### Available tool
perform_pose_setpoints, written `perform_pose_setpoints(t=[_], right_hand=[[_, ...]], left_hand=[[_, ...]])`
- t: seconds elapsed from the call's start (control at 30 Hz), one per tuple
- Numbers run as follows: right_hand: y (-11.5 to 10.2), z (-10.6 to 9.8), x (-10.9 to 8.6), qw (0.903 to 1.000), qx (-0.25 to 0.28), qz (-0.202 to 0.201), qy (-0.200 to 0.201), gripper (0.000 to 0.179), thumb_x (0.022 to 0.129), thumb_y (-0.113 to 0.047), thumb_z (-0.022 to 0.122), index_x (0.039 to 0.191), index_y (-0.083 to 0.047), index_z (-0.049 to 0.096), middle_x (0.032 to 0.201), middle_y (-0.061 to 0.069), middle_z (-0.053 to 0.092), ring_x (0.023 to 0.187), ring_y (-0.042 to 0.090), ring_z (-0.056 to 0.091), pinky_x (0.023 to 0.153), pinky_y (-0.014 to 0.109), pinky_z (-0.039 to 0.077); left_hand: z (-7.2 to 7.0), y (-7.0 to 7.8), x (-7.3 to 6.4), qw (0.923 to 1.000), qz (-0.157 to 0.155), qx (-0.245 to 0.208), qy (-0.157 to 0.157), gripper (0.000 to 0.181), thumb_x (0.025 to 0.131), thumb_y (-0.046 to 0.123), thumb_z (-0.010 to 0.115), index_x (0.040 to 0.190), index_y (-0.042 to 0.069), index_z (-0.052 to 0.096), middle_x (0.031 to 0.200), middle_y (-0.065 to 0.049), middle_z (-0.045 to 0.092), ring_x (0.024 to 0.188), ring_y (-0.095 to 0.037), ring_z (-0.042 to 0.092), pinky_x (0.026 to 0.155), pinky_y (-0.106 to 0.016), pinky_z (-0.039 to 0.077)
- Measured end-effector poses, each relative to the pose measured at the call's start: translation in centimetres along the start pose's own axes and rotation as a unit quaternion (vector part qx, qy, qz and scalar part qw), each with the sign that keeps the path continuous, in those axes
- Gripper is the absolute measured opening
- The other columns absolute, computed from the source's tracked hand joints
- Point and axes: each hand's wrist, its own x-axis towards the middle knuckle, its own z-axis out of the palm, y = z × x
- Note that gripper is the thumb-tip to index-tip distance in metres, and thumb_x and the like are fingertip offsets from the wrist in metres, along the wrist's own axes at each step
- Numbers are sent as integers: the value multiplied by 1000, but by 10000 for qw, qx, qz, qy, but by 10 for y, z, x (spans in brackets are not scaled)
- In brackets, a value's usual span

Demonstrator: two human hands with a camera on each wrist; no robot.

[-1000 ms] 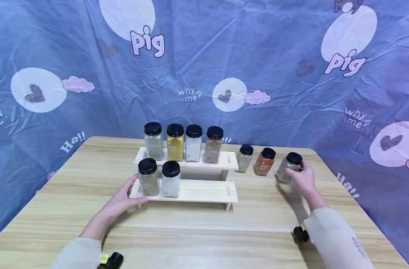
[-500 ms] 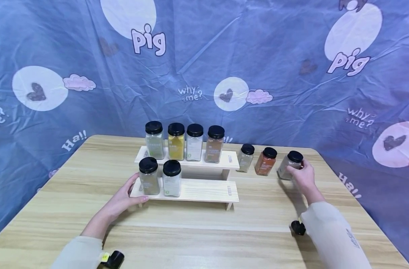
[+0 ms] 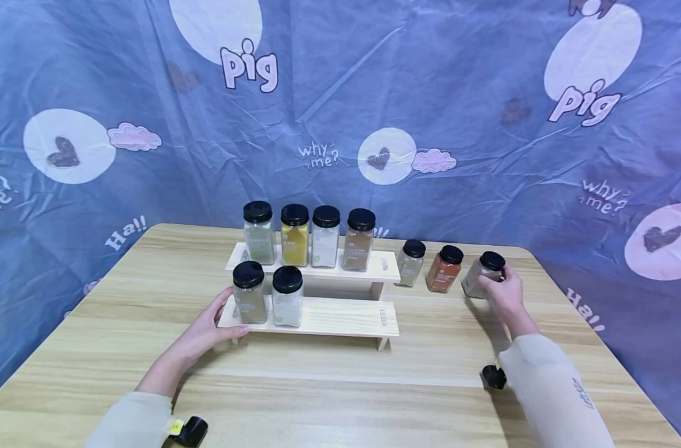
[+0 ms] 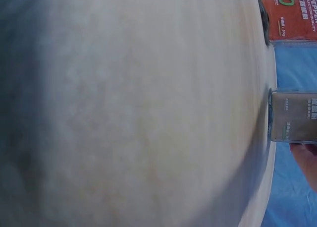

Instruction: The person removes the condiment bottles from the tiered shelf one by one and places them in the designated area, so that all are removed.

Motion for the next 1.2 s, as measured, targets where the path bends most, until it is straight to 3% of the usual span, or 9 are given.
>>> perform_pose_setpoints(t=[0.23,0.43,0.63,0.8,0.87,1.03,1.2], right_hand=[[1,-1,2,9998,94,-166,-86,47,78,-6,55,119,10,38,107,21,46,79,4,44,69,15,38],[7,0,2,9995,59,-317,-2,48,76,-10,61,115,9,39,101,17,49,83,9,46,69,16,39],[22,-3,14,9991,132,-251,-303,66,76,-26,65,122,8,33,115,26,42,101,29,42,85,33,38],[52,-4,37,9986,330,-310,-277,76,72,-33,69,128,0,31,120,19,39,105,24,38,86,26,35],[58,-5,43,9972,578,-379,-282,83,68,-35,72,131,-2,28,123,20,36,109,27,35,91,30,32],[62,-11,51,9951,782,-481,-358,100,62,-43,73,137,-7,17,133,23,25,118,35,25,96,44,21],[54,-18,43,9966,502,-517,-393,100,64,-44,72,138,-13,14,136,18,23,120,32,25,96,44,23]], left_hand=[[0,1,0,10000,19,-7,-20,91,73,11,68,138,5,4,136,-27,16,122,-37,18,96,-48,15],[0,1,0,10000,-9,19,-26,91,73,12,68,138,5,4,136,-27,16,122,-37,18,96,-49,15],[0,2,0,10000,-46,14,-25,91,73,12,68,138,5,4,136,-27,15,122,-38,16,96,-49,14],[-1,2,0,10000,-24,27,-56,92,73,13,68,138,5,3,136,-27,14,122,-38,16,96,-49,14],[-1,2,0,10000,-13,37,-62,92,73,13,68,138,5,3,136,-27,15,122,-37,17,96,-49,15],[-1,-1,1,10000,15,79,-30,92,73,14,68,137,4,4,136,-27,16,121,-37,19,96,-49,16],[-1,-2,1,10000,-5,64,15,92,72,15,69,137,5,6,136,-26,17,121,-37,19,96,-49,15]])
